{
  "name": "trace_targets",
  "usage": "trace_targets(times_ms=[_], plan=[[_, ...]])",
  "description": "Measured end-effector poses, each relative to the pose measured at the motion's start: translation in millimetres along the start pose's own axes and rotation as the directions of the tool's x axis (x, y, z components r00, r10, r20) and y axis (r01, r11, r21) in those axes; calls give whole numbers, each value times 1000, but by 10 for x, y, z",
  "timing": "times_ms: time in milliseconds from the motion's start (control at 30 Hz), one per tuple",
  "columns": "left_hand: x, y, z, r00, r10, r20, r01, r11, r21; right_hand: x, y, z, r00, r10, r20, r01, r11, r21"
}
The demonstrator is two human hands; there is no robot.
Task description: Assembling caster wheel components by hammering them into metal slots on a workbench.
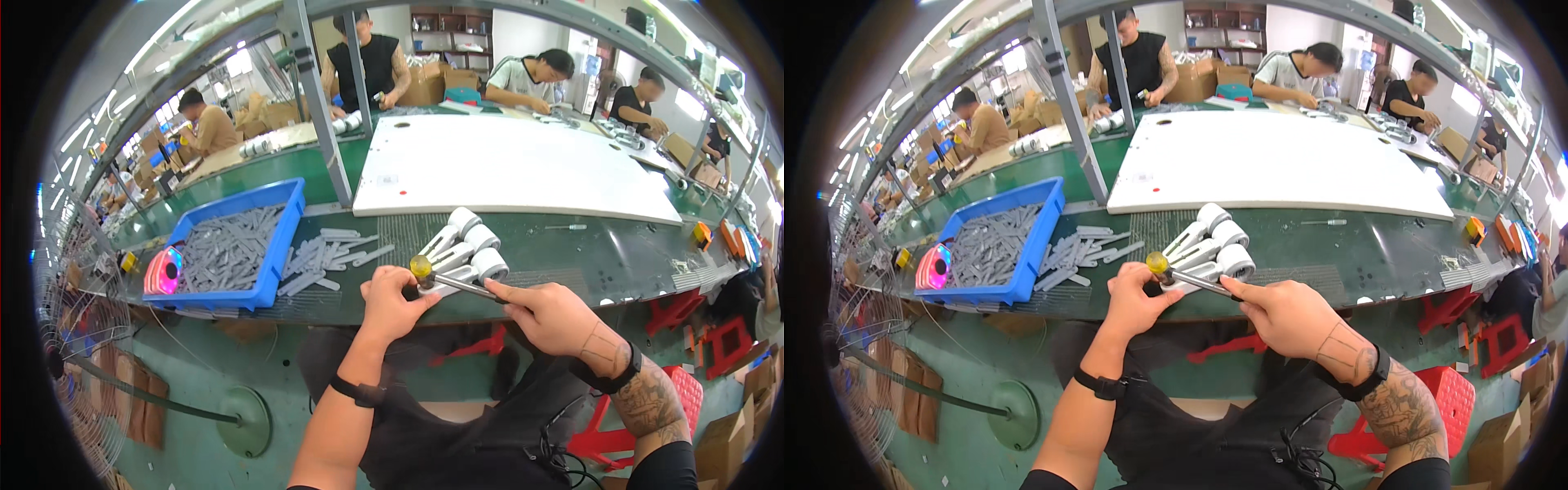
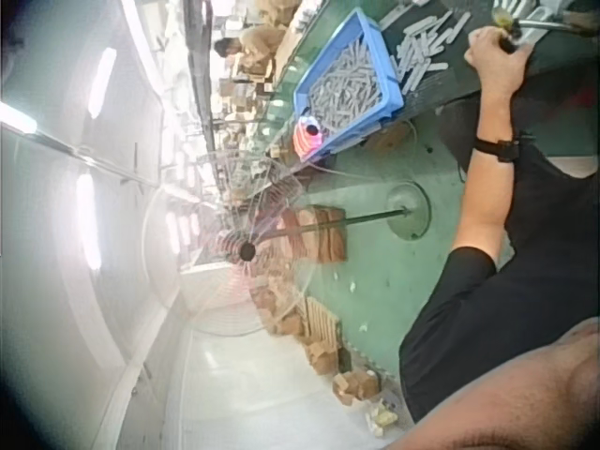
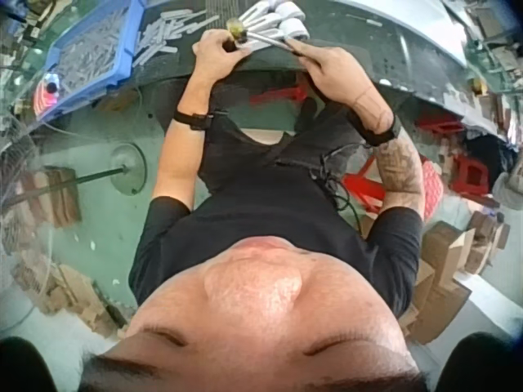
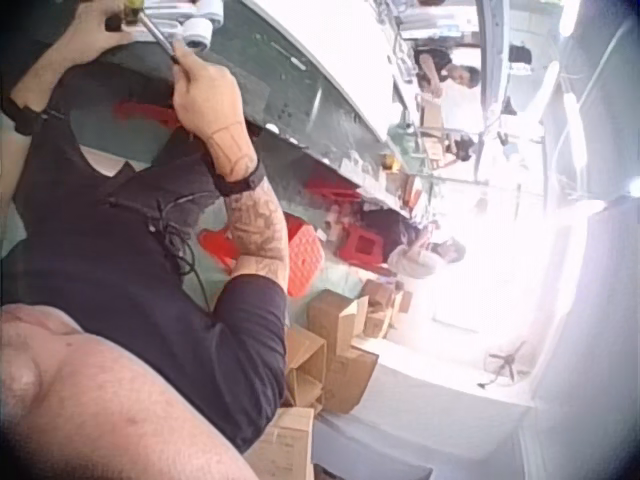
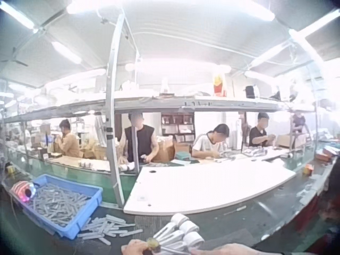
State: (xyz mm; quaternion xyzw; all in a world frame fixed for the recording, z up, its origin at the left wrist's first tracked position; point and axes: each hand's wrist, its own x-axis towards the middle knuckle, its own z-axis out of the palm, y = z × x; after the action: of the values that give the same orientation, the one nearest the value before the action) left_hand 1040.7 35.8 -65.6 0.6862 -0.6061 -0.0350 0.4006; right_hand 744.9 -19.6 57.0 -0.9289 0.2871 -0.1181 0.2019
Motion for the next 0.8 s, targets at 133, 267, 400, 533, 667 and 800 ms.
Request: trace_targets(times_ms=[133, 267, 400, 533, 667, 800], plan=[[36, -35, 30, 998, -30, 55, 32, 999, -28, -98, 50, 102, 946, -74, -316, 149, 964, 221], [22, 7, -48, 988, -84, 131, 87, 996, -14, -63, -38, 7, 952, 173, -253, -93, 950, 299], [19, 51, -63, 989, -58, 137, 54, 998, 32, 484, -23, 82, 979, 187, -85, -169, 969, 182], [-7, -11, -26, 988, -55, 144, 57, 998, -14, 1156, 160, 431, 982, -177, -73, 185, 973, 135], [-25, 9, -36, 975, -171, 143, 175, 984, -22, 1456, 66, 477, 969, -77, 234, 77, 997, 11], [-25, 103, -92, 979, -166, 120, 172, 984, -41, 1591, 46, 482, 952, -98, 290, 107, 994, -16]])
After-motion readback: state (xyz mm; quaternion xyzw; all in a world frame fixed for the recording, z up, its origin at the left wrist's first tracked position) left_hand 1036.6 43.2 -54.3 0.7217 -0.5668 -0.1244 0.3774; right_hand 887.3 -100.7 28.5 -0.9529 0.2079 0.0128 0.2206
